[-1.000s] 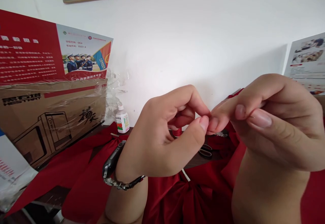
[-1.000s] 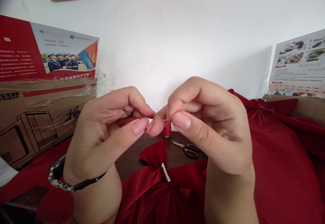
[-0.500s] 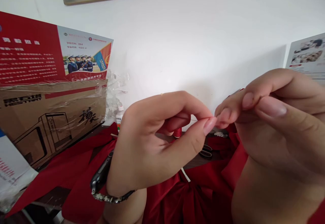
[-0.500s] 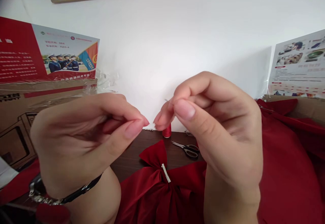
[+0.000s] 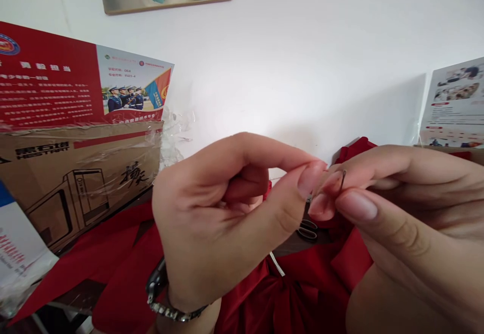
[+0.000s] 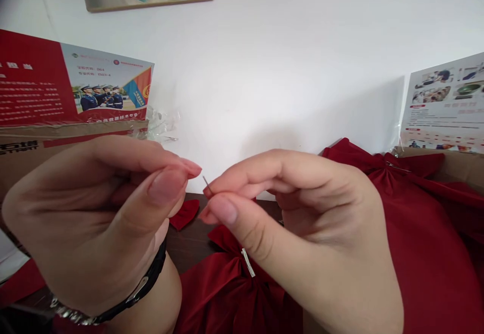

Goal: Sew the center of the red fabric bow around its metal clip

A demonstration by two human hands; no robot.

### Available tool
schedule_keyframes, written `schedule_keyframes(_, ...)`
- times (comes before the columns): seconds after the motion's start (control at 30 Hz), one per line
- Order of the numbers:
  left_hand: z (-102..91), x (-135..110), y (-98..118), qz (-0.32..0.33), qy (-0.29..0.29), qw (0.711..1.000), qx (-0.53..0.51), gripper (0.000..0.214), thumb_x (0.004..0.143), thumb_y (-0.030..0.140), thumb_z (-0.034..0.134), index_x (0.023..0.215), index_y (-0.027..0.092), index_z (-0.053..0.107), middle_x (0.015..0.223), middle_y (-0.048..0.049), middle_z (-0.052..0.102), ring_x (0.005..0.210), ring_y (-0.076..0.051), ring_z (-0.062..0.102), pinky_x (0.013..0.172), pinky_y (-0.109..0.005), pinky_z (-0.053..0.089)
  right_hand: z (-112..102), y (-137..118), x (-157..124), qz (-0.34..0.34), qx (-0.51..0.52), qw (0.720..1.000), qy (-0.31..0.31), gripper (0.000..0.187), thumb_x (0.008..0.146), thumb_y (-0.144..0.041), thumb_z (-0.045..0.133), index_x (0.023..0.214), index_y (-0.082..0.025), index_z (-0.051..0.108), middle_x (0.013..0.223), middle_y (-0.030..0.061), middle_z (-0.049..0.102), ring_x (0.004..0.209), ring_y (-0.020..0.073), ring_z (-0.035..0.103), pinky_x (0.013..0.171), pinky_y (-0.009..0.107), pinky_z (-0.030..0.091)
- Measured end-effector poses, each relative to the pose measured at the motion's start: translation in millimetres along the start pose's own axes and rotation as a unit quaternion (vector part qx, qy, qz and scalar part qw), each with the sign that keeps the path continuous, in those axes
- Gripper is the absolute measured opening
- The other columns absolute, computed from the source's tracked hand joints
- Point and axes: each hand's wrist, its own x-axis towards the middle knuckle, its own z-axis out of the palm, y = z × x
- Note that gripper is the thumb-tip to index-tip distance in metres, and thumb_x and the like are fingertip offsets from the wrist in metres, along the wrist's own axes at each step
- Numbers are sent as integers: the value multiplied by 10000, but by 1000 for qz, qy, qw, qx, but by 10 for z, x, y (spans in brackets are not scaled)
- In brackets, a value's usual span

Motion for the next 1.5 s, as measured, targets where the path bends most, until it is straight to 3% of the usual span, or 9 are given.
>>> schedule_keyframes(0.23,30,-17,80,-40,-5,999,4,428,922,542,389,790,266,688,466,76,552,404,-68,545,352,-245,339,51,-9,-44,-17,0,1000,18,212,807,-114,658,911,-277,744,748,-68,722,642,75,685,623,64,568)
schedule_keyframes(0.4,55,6,84,-79,19,997,12,302,865,495,535,747,244,654,397,77,465,378,-65,506,319,-229,350,75,11,-42,-22,-16,999,19,212,813,-117,657,907,-288,741,718,-71,718,593,84,672,570,95,573)
schedule_keyframes(0.5,39,-9,56,-92,-8,996,14,241,841,460,581,744,260,675,369,60,421,386,-94,515,305,-251,371,74,13,-45,-21,-31,999,29,210,797,-115,677,900,-289,734,719,-72,717,594,90,672,546,108,572)
schedule_keyframes(0.6,21,-15,41,-112,-22,993,-15,273,851,498,537,763,285,682,384,50,426,397,-104,515,291,-260,342,63,7,-42,-22,-39,999,29,215,793,-107,678,897,-288,733,723,-71,717,609,93,676,543,111,573)
schedule_keyframes(0.8,30,7,52,-72,-18,995,-72,319,810,563,549,687,291,663,402,39,445,391,-98,498,291,-258,291,54,16,-35,-30,-32,999,33,173,815,-150,662,898,-284,732,778,-59,725,652,105,686,573,125,588)
schedule_keyframes(0.9,19,-7,40,-112,-33,992,-51,291,805,555,567,770,290,684,422,48,485,390,-96,508,303,-261,311,58,29,-51,-25,-38,998,31,181,821,-155,657,921,-290,725,778,-58,723,639,112,681,552,148,592)
schedule_keyframes(1.07,13,-4,31,-94,-7,995,21,326,836,505,550,702,241,685,534,38,627,386,-72,526,300,-246,373,67,33,-58,-17,-57,998,30,204,797,-121,680,900,-293,720,777,-57,723,636,124,680,522,176,594)
schedule_keyframes(1.33,25,-11,57,-81,-11,997,15,383,859,548,488,722,237,663,429,53,509,394,-91,543,315,-251,341,65,33,-75,-29,-49,998,22,260,811,-81,654,930,-305,712,738,-53,711,604,107,658,530,171,582)
schedule_keyframes(1.5,27,-22,61,-100,-9,995,25,472,889,580,417,705,227,670,458,45,550,400,-68,533,317,-238,328,92,30,-41,-18,-46,997,59,152,717,-212,750,846,-290,731,648,-1,688,566,200,666,416,281,548)
